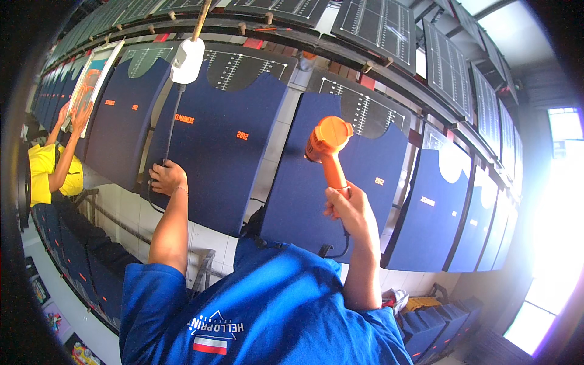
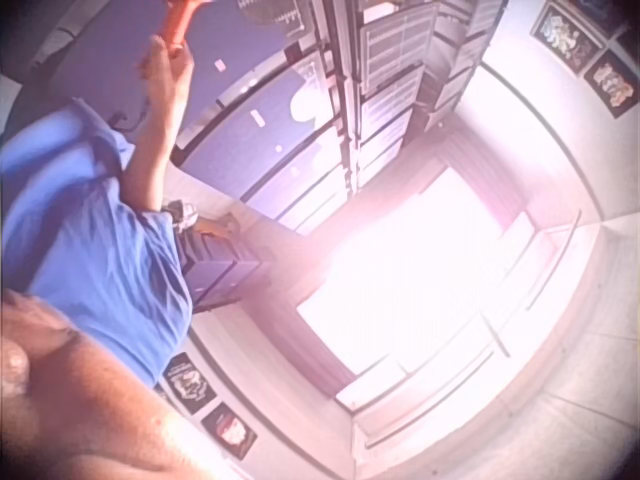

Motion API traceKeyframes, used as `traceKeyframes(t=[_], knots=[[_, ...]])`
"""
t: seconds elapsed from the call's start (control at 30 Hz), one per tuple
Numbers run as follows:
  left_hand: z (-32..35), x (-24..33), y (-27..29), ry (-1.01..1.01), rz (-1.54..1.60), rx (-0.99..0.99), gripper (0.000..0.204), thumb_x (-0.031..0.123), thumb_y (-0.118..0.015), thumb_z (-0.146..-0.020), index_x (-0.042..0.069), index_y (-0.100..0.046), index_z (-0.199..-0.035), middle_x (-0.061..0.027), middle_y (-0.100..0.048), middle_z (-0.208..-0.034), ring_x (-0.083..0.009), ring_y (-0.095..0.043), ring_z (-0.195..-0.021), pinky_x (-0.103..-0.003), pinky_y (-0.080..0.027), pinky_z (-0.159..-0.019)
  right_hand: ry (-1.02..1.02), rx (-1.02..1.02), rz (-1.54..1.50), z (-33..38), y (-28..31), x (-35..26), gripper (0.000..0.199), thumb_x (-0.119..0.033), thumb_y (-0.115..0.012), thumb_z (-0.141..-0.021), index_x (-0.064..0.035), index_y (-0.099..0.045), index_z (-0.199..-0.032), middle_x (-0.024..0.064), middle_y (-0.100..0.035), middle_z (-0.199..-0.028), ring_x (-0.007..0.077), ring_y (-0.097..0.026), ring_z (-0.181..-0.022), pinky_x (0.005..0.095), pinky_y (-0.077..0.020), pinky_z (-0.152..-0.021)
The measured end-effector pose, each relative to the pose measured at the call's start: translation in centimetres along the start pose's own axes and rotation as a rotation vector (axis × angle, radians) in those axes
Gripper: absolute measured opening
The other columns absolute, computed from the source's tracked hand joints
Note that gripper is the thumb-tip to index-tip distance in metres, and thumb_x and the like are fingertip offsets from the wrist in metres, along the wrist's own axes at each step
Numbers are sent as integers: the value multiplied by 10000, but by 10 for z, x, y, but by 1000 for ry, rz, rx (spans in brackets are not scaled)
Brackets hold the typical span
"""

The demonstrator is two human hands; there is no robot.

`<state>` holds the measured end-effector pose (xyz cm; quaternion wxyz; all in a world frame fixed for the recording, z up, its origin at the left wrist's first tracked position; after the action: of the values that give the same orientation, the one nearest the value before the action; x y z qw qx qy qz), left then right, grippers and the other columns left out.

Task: The person uses a handheld heat gun to dry ink on a series of blue fabric panels laid out on printing tables.

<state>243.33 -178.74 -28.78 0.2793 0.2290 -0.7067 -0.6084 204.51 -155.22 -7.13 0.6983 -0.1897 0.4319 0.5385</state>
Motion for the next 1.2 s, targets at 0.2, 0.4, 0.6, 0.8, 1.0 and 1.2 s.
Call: traceKeyframes(t=[0.2, 0.4, 0.6, 0.8, 1.0, 1.2], knots=[[1, 1, 0, -2, 5, 6, 526, 421, -387, -1026, 72, -478, -1408, -144, -391, -1526, -489, -347, -1392, -571, -245, -1170, 24, 31, -1, 2, -1, 2, 313, -269, -655, -939, 23, -605, -1039, 41, -610, -743, 106, -617, -626, 248, -503, -576], [0, 2, 0, 1, -2, -4, 523, 421, -390, -1026, 76, -476, -1409, -143, -392, -1526, -485, -336, -1403, -572, -241, -1172, 32, 33, -12, 4, 2, 4, 321, -281, -663, -935, 23, -601, -1018, 40, -605, -734, 108, -615, -623, 241, -506, -581], [-1, 2, -3, 1, 1, 2, 518, 417, -395, -1024, 74, -479, -1403, -144, -389, -1529, -484, -332, -1407, -573, -238, -1174, 39, 48, -25, 5, 1, 5, 304, -250, -662, -932, 27, -601, -1040, 40, -609, -755, 113, -620, -636, 252, -512, -593], [-1, 1, -3, -2, 2, 7, 533, 421, -391, -1019, 76, -468, -1418, -139, -392, -1528, -492, -341, -1396, -576, -241, -1169, 6, 62, -27, 5, 6, 7, 285, -235, -657, -930, 23, -607, -1041, 39, -609, -771, 109, -619, -642, 252, -514, -610], [0, 3, 0, -1, -4, -7, 526, 413, -386, -1028, 69, -463, -1419, -141, -386, -1529, -487, -329, -1409, -572, -241, -1170, 57, 74, -24, 9, 4, 4, 295, -268, -646, -941, 14, -603, -1017, 25, -592, -763, 96, -591, -641, 258, -521, -620], [0, 4, 1, -5, -5, -21, 529, 413, -382, -1028, 69, -456, -1423, -147, -378, -1532, -485, -327, -1410, -569, -241, -1171, 45, 71, -58, 7, 10, 11, 279, -255, -654, -942, 10, -593, -1006, 22, -585, -768, 95, -583, -643, 258, -532, -622]])
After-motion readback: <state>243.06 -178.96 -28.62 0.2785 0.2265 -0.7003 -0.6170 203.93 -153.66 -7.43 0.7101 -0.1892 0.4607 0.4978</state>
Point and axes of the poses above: each hand's wrist, its own z-axis away from the middle knuckle, its own y-axis out of the back of the hand, x = y × z, the point moved 1 cm from there along -z, towards the middle knuckle
